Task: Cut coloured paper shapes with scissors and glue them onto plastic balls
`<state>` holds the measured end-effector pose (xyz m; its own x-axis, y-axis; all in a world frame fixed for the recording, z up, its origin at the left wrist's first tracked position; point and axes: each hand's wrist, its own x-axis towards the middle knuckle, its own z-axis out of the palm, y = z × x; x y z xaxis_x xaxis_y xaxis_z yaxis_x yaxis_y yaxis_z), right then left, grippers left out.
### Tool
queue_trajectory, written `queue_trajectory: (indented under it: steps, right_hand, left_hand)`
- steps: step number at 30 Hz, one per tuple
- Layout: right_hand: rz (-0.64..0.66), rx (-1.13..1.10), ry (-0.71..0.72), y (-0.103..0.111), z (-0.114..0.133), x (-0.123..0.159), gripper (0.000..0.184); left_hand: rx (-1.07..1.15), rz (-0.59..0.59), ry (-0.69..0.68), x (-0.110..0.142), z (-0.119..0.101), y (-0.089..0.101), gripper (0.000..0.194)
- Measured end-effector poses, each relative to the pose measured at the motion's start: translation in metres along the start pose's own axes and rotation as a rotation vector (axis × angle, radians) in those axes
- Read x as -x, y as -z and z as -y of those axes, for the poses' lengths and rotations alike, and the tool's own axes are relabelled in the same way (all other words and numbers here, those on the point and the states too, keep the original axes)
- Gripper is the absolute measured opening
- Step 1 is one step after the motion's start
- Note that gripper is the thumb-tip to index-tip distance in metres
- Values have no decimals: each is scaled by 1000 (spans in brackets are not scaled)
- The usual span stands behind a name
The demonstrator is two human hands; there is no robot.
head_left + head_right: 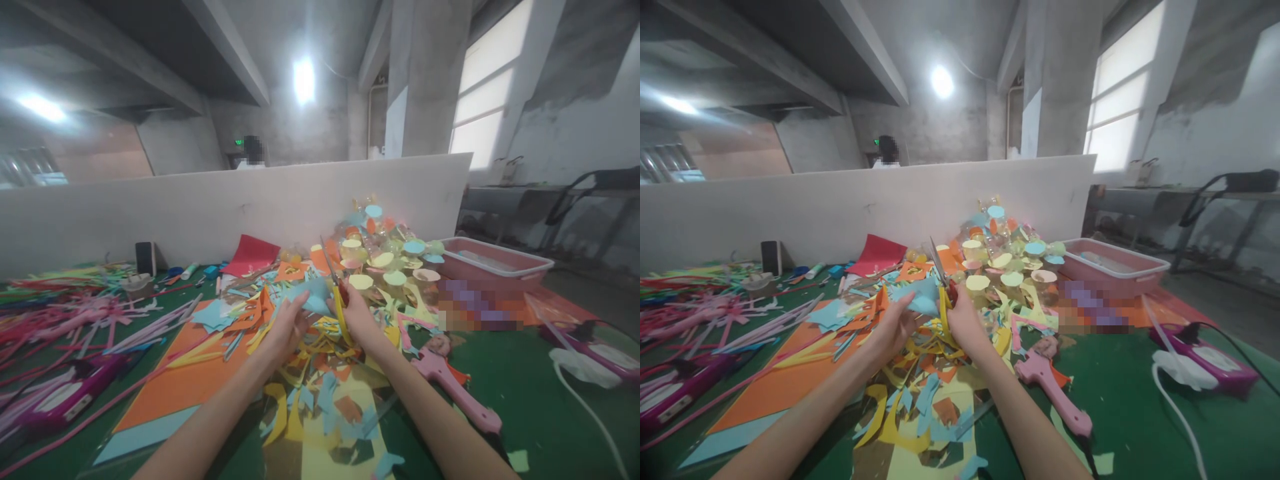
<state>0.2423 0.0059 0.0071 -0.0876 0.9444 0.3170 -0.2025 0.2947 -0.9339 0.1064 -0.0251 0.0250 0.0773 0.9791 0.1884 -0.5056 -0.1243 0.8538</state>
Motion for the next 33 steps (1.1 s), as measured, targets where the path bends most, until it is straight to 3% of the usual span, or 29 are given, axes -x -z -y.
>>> queue_trajectory:
  steps: [10, 17, 29, 33]
  right_hand:
    - [27, 105, -11, 4, 10, 3, 41]
    - [37, 107, 16, 3, 8, 1, 39]
    - [6, 118, -1, 2, 9, 3, 39]
    - [11, 84, -10, 2, 12, 5, 38]
  left_hand:
    - [-5, 6, -48, -1, 4, 4, 25]
    - [-97, -89, -23, -2, 7, 5, 24]
    - [-103, -17, -40, 0, 7, -2, 29]
    - [-184, -53, -16, -1, 13, -1, 31]
